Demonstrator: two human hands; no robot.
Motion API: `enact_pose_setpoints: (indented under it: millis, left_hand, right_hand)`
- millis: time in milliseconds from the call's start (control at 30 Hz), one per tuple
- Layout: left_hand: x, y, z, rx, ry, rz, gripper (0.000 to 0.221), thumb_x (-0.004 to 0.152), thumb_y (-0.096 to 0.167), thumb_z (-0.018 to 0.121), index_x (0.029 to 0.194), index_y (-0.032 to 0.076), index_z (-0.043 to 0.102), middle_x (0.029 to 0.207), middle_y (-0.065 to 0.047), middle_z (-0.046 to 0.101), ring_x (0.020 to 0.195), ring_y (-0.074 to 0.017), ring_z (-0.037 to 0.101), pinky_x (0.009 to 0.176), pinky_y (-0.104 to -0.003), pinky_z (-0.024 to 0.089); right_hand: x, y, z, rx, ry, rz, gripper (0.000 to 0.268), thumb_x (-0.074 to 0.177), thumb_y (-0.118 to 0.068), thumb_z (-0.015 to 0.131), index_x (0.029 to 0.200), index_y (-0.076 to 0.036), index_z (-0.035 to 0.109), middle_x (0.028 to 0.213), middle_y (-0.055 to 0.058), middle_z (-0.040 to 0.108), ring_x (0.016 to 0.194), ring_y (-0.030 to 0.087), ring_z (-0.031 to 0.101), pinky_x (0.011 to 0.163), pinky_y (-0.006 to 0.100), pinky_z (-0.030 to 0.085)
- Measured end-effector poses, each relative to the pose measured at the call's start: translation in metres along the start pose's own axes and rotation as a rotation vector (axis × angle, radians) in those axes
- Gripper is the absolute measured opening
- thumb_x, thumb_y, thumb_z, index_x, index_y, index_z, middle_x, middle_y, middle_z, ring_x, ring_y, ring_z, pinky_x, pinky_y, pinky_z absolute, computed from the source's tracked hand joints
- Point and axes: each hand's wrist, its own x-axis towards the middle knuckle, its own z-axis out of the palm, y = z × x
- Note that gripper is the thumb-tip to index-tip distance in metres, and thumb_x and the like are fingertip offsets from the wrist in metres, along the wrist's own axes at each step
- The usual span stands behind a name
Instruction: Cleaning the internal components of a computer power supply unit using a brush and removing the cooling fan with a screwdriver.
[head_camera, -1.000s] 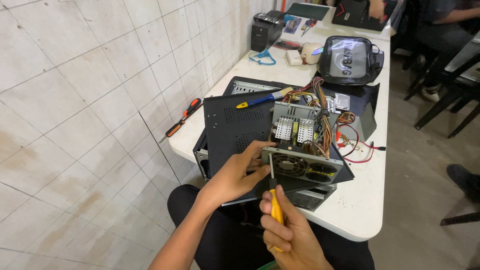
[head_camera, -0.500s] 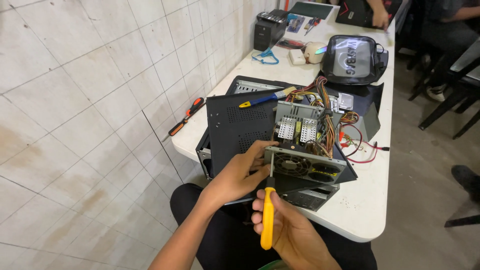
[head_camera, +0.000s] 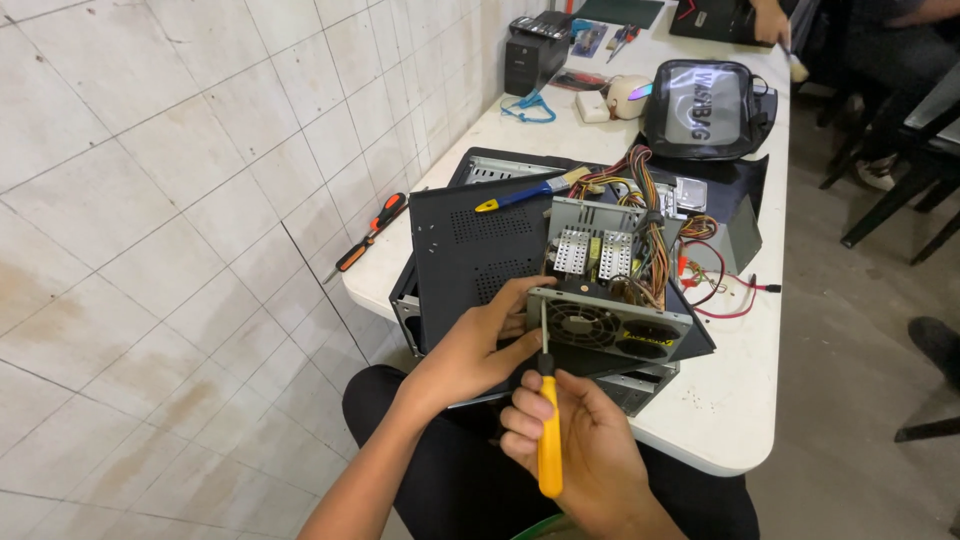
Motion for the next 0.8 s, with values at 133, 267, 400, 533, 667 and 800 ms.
enact_pose_setpoints:
  millis: [133, 267, 400, 533, 667, 800]
  left_hand:
    - [-0.001, 0.005, -0.001, -0.018, -0.009, -0.022, 0.054, 0.098, 0.018, 0.055, 0.15, 0.017, 0.04, 0.133, -0.009, 0.071, 0.124, -0.021, 0.071, 0.108, -0.031, 0.052]
    - [0.0, 0.002, 0.0, -0.021, -0.016, 0.005, 0.054, 0.099, 0.016, 0.055, 0.151, 0.016, 0.039, 0.133, -0.011, 0.069, 0.123, -0.0227, 0.07, 0.108, -0.033, 0.052]
    - [0.001, 0.005, 0.0, -0.047, -0.008, 0.008, 0.057, 0.098, 0.012, 0.056, 0.153, 0.016, 0.038, 0.136, -0.011, 0.068, 0.122, -0.0207, 0.07, 0.106, -0.03, 0.052]
    - [0.0, 0.004, -0.001, -0.013, -0.006, 0.012, 0.059, 0.099, 0.011, 0.053, 0.155, 0.02, 0.035, 0.137, -0.009, 0.067, 0.128, -0.0234, 0.067, 0.115, -0.037, 0.047]
    - [0.002, 0.002, 0.0, -0.028, -0.006, 0.037, 0.057, 0.101, 0.014, 0.054, 0.155, 0.017, 0.036, 0.13, -0.009, 0.07, 0.121, -0.0206, 0.07, 0.108, -0.032, 0.052]
    - [0.001, 0.003, 0.001, -0.029, 0.012, 0.034, 0.057, 0.101, 0.01, 0.056, 0.155, 0.015, 0.039, 0.115, -0.004, 0.07, 0.105, -0.0118, 0.068, 0.098, -0.026, 0.053]
  right_hand:
    - [-0.003, 0.002, 0.003, -0.082, 0.192, -0.077, 0.028, 0.105, -0.037, 0.056, 0.108, -0.009, 0.056, 0.092, 0.005, 0.054, 0.05, 0.008, 0.048, 0.035, 0.016, 0.035]
    - [-0.001, -0.001, 0.005, 0.017, -0.101, 0.075, 0.033, 0.106, -0.04, 0.044, 0.112, -0.008, 0.049, 0.06, -0.002, 0.039, 0.041, 0.008, 0.031, 0.037, 0.024, 0.026]
    - [0.0, 0.004, -0.001, 0.0, 0.018, 0.008, 0.021, 0.103, -0.02, 0.043, 0.113, -0.004, 0.053, 0.076, 0.001, 0.038, 0.063, 0.015, 0.039, 0.06, 0.029, 0.037]
    - [-0.006, 0.003, 0.006, -0.053, 0.105, -0.073, 0.031, 0.106, -0.033, 0.05, 0.122, -0.007, 0.052, 0.099, 0.009, 0.053, 0.068, 0.017, 0.052, 0.051, 0.025, 0.046]
    - [-0.003, 0.001, 0.012, 0.065, -0.069, 0.053, 0.033, 0.109, -0.041, 0.045, 0.115, -0.009, 0.051, 0.061, -0.003, 0.037, 0.039, 0.007, 0.031, 0.034, 0.022, 0.028]
    - [-0.003, 0.006, 0.008, -0.041, -0.034, 0.037, 0.021, 0.099, -0.022, 0.042, 0.106, -0.004, 0.052, 0.074, 0.002, 0.041, 0.057, 0.014, 0.035, 0.056, 0.03, 0.032]
